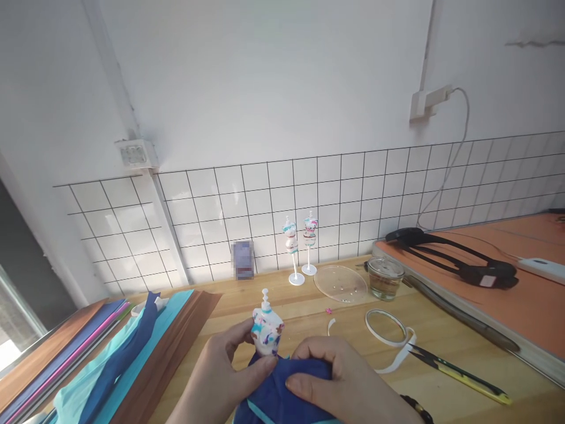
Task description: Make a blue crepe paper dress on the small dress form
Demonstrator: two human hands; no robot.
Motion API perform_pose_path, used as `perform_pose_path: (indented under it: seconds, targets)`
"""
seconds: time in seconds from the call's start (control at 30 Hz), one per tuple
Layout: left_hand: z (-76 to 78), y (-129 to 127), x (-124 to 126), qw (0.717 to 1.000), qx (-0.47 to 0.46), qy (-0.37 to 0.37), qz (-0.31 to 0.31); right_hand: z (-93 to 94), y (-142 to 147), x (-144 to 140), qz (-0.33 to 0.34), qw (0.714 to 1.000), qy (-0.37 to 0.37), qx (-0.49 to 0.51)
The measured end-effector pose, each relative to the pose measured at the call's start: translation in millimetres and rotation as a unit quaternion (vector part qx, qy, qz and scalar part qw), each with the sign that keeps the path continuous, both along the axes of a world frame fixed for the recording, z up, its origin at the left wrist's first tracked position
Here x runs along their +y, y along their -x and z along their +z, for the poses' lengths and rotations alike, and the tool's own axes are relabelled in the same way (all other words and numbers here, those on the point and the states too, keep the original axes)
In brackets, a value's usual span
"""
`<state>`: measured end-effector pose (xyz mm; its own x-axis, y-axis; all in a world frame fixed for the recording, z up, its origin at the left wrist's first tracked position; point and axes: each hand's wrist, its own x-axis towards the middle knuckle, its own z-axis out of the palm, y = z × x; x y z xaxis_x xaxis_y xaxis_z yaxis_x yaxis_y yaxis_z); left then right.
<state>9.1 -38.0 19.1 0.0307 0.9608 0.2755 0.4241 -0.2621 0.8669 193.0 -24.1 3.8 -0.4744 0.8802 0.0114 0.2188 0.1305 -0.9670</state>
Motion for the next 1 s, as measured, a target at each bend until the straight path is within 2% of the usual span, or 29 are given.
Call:
perform_pose_path:
  seconds: [0.1,0.23,0.43,0.67,0.87,1.0]
  targets:
    - [-4.4,5,3,0.998,-0.056,0.012,-0.033,-1.9,2,-4,-0.012,1.0,-0.012,-0.019]
    - [-10.5,12,5,0.991,-0.1,0.056,-0.062,-0.6,4,-9,-0.033,0.993,-0.099,-0.048]
    - [-15.3,16,1,0.988,-0.1,0.061,-0.096,-3.3,5,-9,-0.037,0.975,-0.205,-0.078]
    - [-17.2,20,0,0.986,-0.089,0.063,-0.127,-8.1,7,-8,-0.033,0.952,-0.287,-0.104]
    - [-13.5,20,1,0.978,-0.111,0.086,-0.157,-5.0,5,-8,-0.017,0.939,-0.334,-0.079]
    - [-13.9,20,4,0.972,-0.118,0.089,-0.181,-2.0,2,-10,0.02,0.94,-0.334,-0.065]
